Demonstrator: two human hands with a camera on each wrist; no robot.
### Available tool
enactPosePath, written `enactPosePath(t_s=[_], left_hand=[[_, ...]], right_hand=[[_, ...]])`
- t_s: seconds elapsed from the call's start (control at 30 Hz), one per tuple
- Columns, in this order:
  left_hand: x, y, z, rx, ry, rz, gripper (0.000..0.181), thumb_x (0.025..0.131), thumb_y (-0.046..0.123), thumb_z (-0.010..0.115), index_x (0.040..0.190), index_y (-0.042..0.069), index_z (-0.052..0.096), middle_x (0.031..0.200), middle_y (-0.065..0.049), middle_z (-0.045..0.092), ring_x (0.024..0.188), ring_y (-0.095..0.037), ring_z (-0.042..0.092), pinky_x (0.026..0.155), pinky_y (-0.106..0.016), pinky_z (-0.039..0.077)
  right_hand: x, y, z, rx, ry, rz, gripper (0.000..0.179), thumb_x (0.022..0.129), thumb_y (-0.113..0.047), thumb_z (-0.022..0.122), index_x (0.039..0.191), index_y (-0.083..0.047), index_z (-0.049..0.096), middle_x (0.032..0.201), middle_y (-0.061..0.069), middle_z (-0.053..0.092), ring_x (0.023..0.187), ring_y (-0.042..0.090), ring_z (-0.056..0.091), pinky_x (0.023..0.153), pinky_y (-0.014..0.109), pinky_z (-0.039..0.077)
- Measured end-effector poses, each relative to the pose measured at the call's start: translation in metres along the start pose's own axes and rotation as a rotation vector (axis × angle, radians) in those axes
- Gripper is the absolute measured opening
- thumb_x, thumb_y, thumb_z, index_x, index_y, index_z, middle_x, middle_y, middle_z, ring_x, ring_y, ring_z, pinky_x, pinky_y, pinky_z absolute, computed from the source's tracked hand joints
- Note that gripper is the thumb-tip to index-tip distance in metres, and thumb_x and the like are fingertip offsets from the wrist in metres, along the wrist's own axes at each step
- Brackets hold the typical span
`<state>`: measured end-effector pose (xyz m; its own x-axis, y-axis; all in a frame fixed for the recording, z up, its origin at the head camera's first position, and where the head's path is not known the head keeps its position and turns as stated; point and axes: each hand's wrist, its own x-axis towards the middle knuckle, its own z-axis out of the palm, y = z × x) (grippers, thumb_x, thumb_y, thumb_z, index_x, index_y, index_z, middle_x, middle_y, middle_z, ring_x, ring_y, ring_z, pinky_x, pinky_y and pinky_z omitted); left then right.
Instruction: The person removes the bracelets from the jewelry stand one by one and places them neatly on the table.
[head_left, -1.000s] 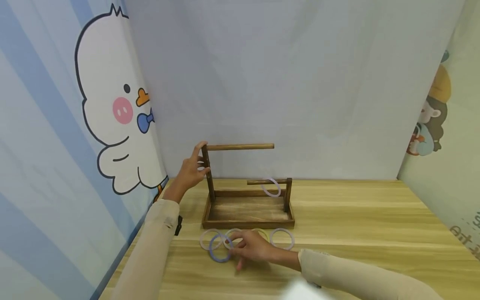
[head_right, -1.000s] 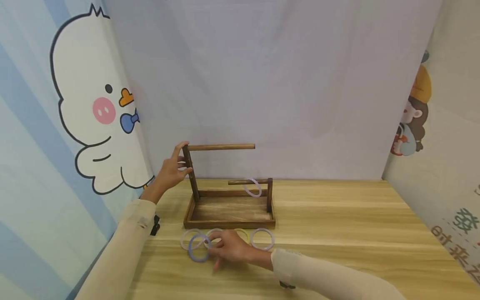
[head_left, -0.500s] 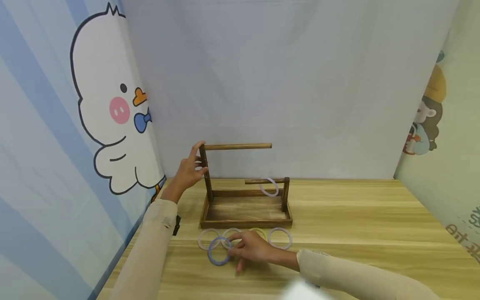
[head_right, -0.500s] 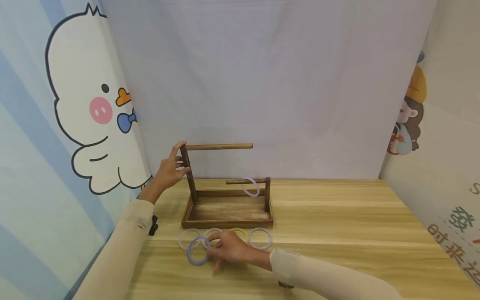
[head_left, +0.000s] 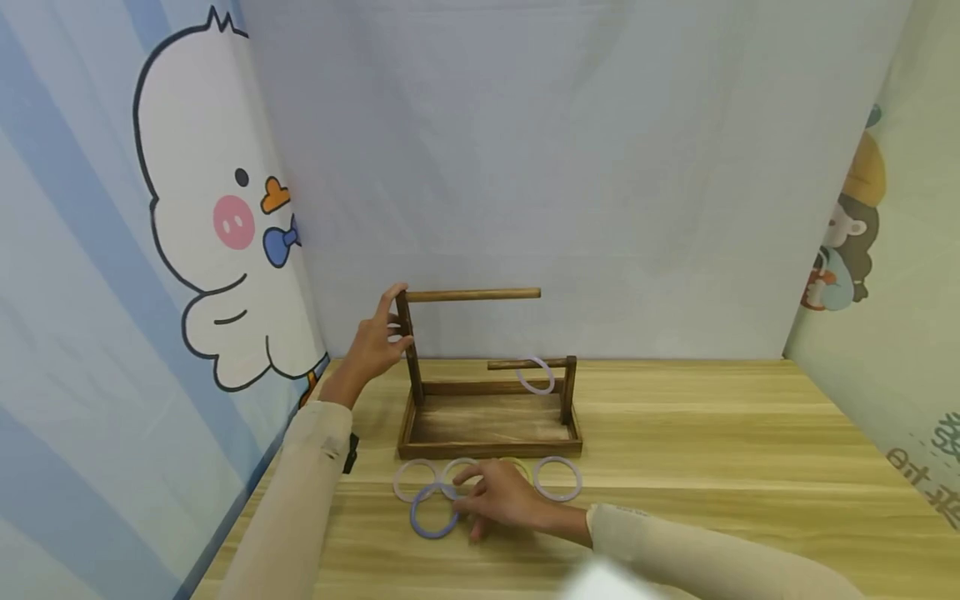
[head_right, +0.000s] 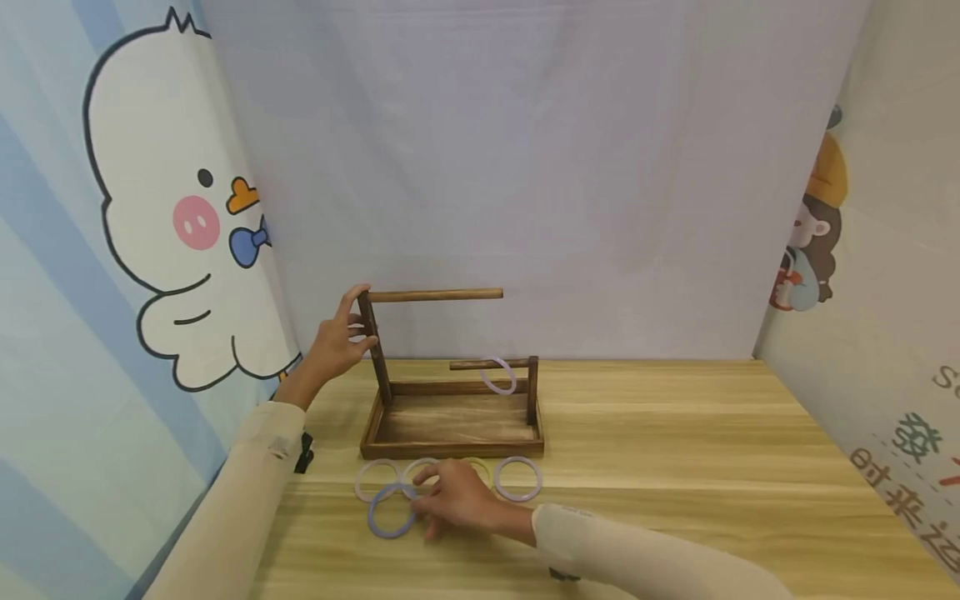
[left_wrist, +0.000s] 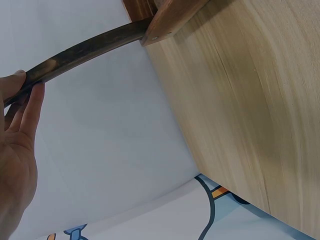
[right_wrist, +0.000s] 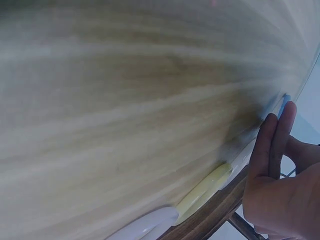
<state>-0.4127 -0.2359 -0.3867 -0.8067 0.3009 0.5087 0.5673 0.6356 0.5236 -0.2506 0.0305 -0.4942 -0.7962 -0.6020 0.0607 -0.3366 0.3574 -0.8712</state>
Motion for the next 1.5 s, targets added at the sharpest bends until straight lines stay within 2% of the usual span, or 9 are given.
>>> enactPosePath(t_s=[0.07, 0.17, 0.23, 0.3, 0.4, 0.47, 0.77, 1.1, 1.5], left_hand=[[0.000, 0.000, -0.001, 0.003, 0.003, 0.002, 0.094, 0.093, -0.005, 0.075, 0.162, 0.026, 0.020, 0.120, -0.030, 0.068, 0.109, -0.045, 0.071, 0.088, -0.053, 0.063], [0.002, 0.000, -0.002, 0.005, 0.003, 0.002, 0.094, 0.093, -0.005, 0.075, 0.162, 0.027, 0.020, 0.120, -0.030, 0.068, 0.110, -0.045, 0.070, 0.089, -0.053, 0.063], [0.003, 0.000, -0.002, 0.008, 0.001, 0.002, 0.094, 0.093, -0.005, 0.075, 0.163, 0.027, 0.020, 0.120, -0.030, 0.068, 0.110, -0.045, 0.070, 0.089, -0.053, 0.063], [0.003, 0.000, -0.002, 0.008, 0.000, 0.006, 0.094, 0.093, -0.005, 0.074, 0.163, 0.026, 0.020, 0.120, -0.030, 0.067, 0.110, -0.045, 0.070, 0.090, -0.053, 0.063], [0.003, 0.000, -0.002, 0.004, 0.001, 0.010, 0.093, 0.093, -0.005, 0.074, 0.163, 0.024, 0.020, 0.120, -0.031, 0.067, 0.109, -0.046, 0.070, 0.090, -0.055, 0.062], [0.003, 0.000, -0.002, -0.002, 0.003, 0.013, 0.093, 0.092, -0.006, 0.074, 0.163, 0.022, 0.021, 0.119, -0.031, 0.067, 0.109, -0.047, 0.070, 0.090, -0.055, 0.062], [0.003, -0.002, 0.001, 0.003, 0.008, 0.018, 0.095, 0.092, -0.006, 0.074, 0.163, 0.027, 0.020, 0.120, -0.030, 0.068, 0.109, -0.045, 0.070, 0.089, -0.052, 0.063], [0.004, -0.001, 0.001, -0.003, 0.007, 0.010, 0.094, 0.093, -0.005, 0.074, 0.163, 0.026, 0.020, 0.120, -0.030, 0.067, 0.110, -0.046, 0.070, 0.089, -0.051, 0.063], [0.000, -0.003, 0.003, -0.001, 0.017, 0.017, 0.094, 0.093, -0.006, 0.074, 0.163, 0.025, 0.020, 0.120, -0.030, 0.067, 0.109, -0.046, 0.070, 0.087, -0.051, 0.064]], right_hand=[[0.000, -0.001, -0.001, -0.031, 0.010, -0.007, 0.037, 0.093, -0.012, 0.079, 0.123, 0.007, 0.068, 0.074, 0.008, 0.076, 0.051, 0.010, 0.070, 0.067, 0.029, 0.066], [0.000, -0.002, -0.002, -0.082, 0.028, -0.022, 0.035, 0.093, -0.014, 0.080, 0.120, 0.006, 0.070, 0.071, 0.005, 0.076, 0.051, 0.009, 0.070, 0.099, 0.048, 0.059], [-0.001, -0.002, -0.003, -0.090, 0.036, -0.029, 0.034, 0.092, -0.014, 0.080, 0.118, 0.005, 0.071, 0.071, 0.005, 0.076, 0.052, 0.011, 0.071, 0.098, 0.055, 0.058], [0.000, -0.002, -0.003, -0.084, 0.043, -0.028, 0.033, 0.091, -0.014, 0.081, 0.116, 0.006, 0.071, 0.072, 0.006, 0.076, 0.052, 0.012, 0.071, 0.096, 0.048, 0.061], [0.000, 0.000, -0.002, -0.060, 0.048, -0.017, 0.033, 0.090, -0.011, 0.082, 0.115, 0.007, 0.071, 0.076, 0.009, 0.077, 0.052, 0.013, 0.071, 0.061, 0.030, 0.065], [0.002, 0.000, -0.002, -0.062, 0.052, -0.008, 0.033, 0.089, -0.011, 0.083, 0.114, 0.007, 0.071, 0.077, 0.009, 0.077, 0.052, 0.013, 0.071, 0.057, 0.022, 0.062], [0.003, -0.002, -0.002, -0.063, 0.044, 0.012, 0.028, 0.089, -0.005, 0.082, 0.112, 0.007, 0.072, 0.081, 0.010, 0.078, 0.053, 0.015, 0.072, 0.056, 0.022, 0.062], [0.003, -0.002, -0.001, -0.060, 0.043, 0.008, 0.022, 0.086, -0.001, 0.083, 0.106, 0.005, 0.073, 0.080, 0.007, 0.078, 0.052, 0.013, 0.071, 0.056, 0.021, 0.062], [0.007, -0.004, 0.009, -0.140, 0.103, -0.037, 0.016, 0.090, -0.004, 0.080, 0.102, 0.004, 0.074, 0.081, 0.010, 0.078, 0.048, 0.007, 0.068, 0.054, 0.016, 0.059]])
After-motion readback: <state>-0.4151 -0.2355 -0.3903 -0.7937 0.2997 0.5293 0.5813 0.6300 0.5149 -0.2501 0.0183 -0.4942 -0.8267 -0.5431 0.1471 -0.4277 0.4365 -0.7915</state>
